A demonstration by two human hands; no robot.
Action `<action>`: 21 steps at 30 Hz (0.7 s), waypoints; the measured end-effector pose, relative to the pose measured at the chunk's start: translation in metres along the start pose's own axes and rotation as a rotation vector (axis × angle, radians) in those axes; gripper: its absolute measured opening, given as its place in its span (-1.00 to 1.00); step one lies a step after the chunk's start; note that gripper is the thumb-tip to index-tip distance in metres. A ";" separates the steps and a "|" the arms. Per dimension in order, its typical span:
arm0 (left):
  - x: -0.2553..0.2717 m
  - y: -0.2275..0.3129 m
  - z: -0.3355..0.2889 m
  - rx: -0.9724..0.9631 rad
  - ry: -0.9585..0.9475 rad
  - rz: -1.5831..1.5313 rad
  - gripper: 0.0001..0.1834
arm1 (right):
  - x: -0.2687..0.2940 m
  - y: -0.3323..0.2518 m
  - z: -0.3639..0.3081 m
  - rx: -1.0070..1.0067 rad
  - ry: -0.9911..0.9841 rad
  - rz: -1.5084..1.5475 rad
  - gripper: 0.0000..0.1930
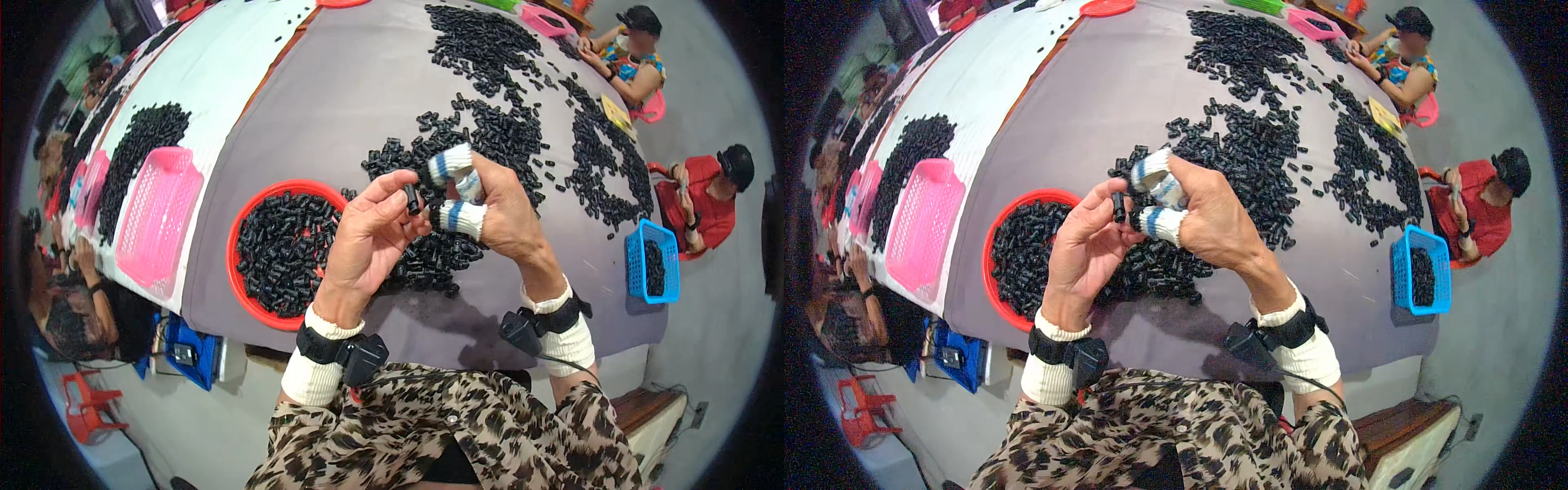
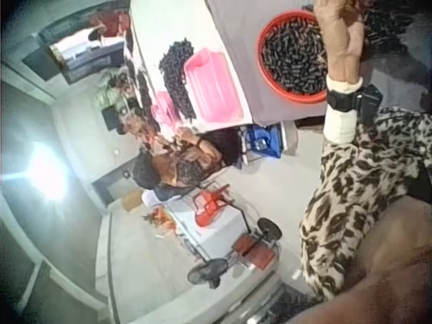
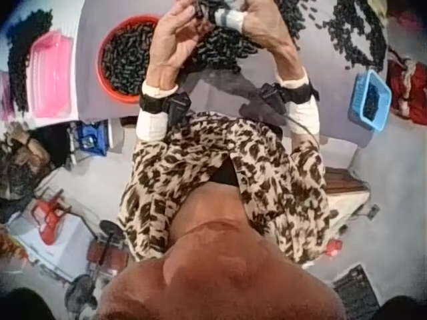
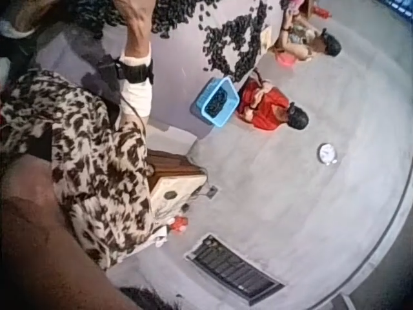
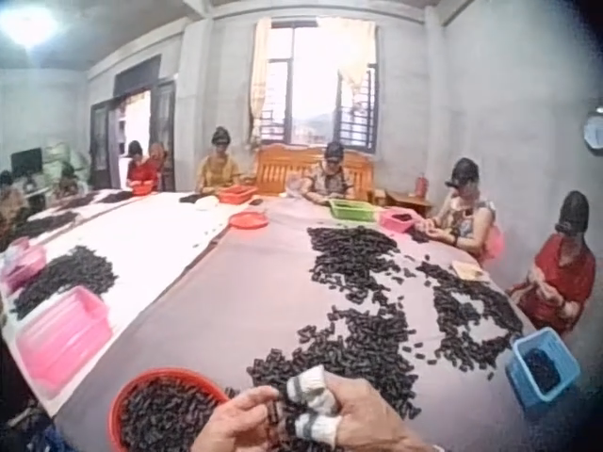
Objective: Sorting small black plastic shoe components from a pile on the table into a small container.
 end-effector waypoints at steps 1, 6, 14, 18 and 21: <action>-0.001 -0.002 0.002 0.012 0.000 0.010 -0.73 | 0.001 -0.002 0.000 0.021 -0.015 0.013 -0.73; -0.002 -0.013 0.002 0.062 0.045 0.017 -0.75 | 0.001 0.011 0.000 0.012 -0.156 -0.031 -0.73; 0.003 -0.023 0.007 -0.072 0.125 0.321 -0.83 | 0.002 0.032 -0.013 -0.115 0.034 0.074 -0.84; 0.002 -0.016 0.003 -0.173 0.134 0.430 -0.79 | -0.004 0.039 -0.010 -0.166 0.014 0.023 -0.86; 0.001 -0.014 0.001 -0.212 0.117 0.366 -0.76 | -0.006 0.034 -0.005 -0.188 0.058 0.049 -0.83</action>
Point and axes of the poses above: each hand's wrist, its own z-axis towards the middle knuckle, its own x-axis out of the back of the hand, y = z × x, the point moved 6 cm from there along z, towards the middle knuckle, and after that the axes turned 11 degrees about -z, right-handed, at the moved point
